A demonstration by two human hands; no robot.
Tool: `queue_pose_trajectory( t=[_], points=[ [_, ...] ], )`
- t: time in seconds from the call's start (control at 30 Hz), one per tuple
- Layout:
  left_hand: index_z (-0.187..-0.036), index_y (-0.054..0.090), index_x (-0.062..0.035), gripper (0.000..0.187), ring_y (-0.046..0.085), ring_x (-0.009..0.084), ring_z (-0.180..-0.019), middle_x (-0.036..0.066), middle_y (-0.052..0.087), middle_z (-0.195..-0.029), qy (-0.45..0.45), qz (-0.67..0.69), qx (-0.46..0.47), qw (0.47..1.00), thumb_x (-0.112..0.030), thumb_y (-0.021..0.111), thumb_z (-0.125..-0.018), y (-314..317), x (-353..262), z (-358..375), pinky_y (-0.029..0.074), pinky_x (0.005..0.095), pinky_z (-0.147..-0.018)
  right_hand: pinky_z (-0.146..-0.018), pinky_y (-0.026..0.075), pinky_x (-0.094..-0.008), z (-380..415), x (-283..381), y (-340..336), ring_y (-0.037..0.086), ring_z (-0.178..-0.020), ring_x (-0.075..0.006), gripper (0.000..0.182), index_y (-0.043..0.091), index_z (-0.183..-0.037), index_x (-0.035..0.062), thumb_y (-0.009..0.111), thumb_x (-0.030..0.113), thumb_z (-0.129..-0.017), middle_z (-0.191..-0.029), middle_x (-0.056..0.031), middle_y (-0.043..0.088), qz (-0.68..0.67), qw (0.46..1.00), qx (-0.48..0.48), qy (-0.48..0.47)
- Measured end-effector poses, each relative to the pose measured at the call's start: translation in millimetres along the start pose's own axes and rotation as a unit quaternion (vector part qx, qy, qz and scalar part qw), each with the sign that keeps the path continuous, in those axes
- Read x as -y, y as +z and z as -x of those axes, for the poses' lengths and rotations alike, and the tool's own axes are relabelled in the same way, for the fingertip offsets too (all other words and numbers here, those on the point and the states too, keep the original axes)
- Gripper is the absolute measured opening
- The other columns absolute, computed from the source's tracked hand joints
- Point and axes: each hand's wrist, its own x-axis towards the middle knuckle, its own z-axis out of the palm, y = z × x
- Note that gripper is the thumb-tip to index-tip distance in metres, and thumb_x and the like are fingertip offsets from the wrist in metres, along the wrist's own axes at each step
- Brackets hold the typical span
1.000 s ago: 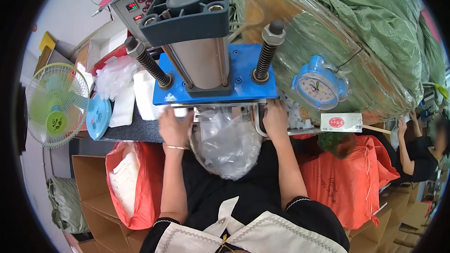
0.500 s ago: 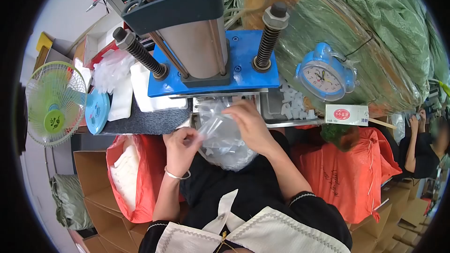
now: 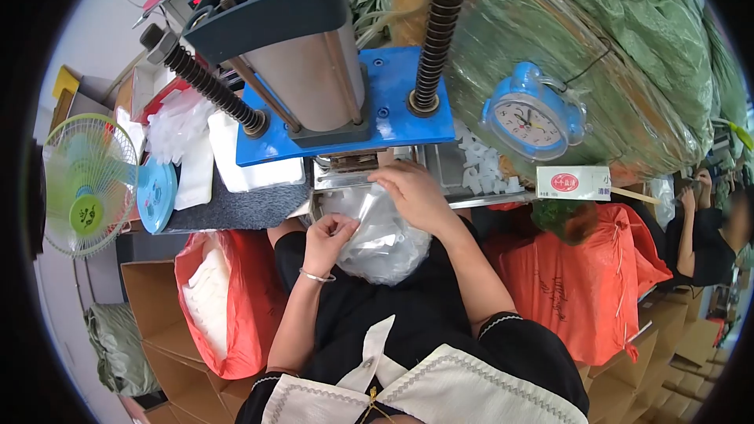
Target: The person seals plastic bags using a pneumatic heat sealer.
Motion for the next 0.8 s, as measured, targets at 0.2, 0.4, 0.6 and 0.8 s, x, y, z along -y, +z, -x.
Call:
queue_pose_trajectory(
  t=[0.2,0.4,0.6,0.8],
  points=[
    [-0.091,0.068,0.0021,0.017,0.051,0.0027,-0.058,-0.001,0.061,-0.068,0.015,-0.018,-0.004,1.0,-0.015,0.069,-0.086,7.5,-5.4,3.3,0.041,0.0187,-0.052,-0.083,0.045,-0.0387,-4.7,-8.5,16.2,0.06,-0.094,-0.0293,0.02,0.065,-0.104,0.0068,0.053,0.017,-0.092,-0.095,-0.0139,0.066,0.055,0.995,0.063,-0.054],
    [-0.087,0.068,0.0008,0.019,0.048,0.0037,-0.046,0.001,0.061,-0.062,0.009,0.056,-0.024,0.998,-0.017,0.065,-0.089,-2.1,-8.3,-26.3,0.038,0.0201,-0.042,-0.082,0.047,-0.0424,4.6,-14.5,5.9,0.06,-0.092,-0.036,0.024,0.061,-0.108,0.0007,0.053,0.017,-0.093,-0.099,-0.0177,0.064,0.045,0.995,-0.085,0.004],
    [-0.089,0.069,0.0032,0.03,0.054,0.0114,-0.051,0.005,0.064,-0.062,0.017,-0.052,-0.036,0.998,-0.027,0.068,-0.086,-3.5,-18.7,-50.2,0.043,0.0249,-0.048,-0.087,0.043,-0.0473,-15.3,-76.8,-37.4,0.052,-0.105,-0.0391,0.03,0.059,-0.112,0.0013,0.05,0.011,-0.084,-0.114,-0.0197,0.058,0.452,0.872,-0.187,0.005],
    [-0.124,0.052,0.0017,0.068,0.048,0.0403,-0.118,0.022,0.048,-0.133,0.276,-0.574,-0.284,0.716,-0.035,0.076,-0.072,-66.5,-16.3,-61.3,0.038,0.0465,-0.1,-0.091,0.045,-0.0461,-12.8,-77.2,-27.1,0.054,-0.107,-0.041,0.029,0.059,-0.106,-0.0022,0.055,0.011,-0.081,-0.109,-0.0216,0.06,0.421,0.895,-0.135,0.054]
  ],
)
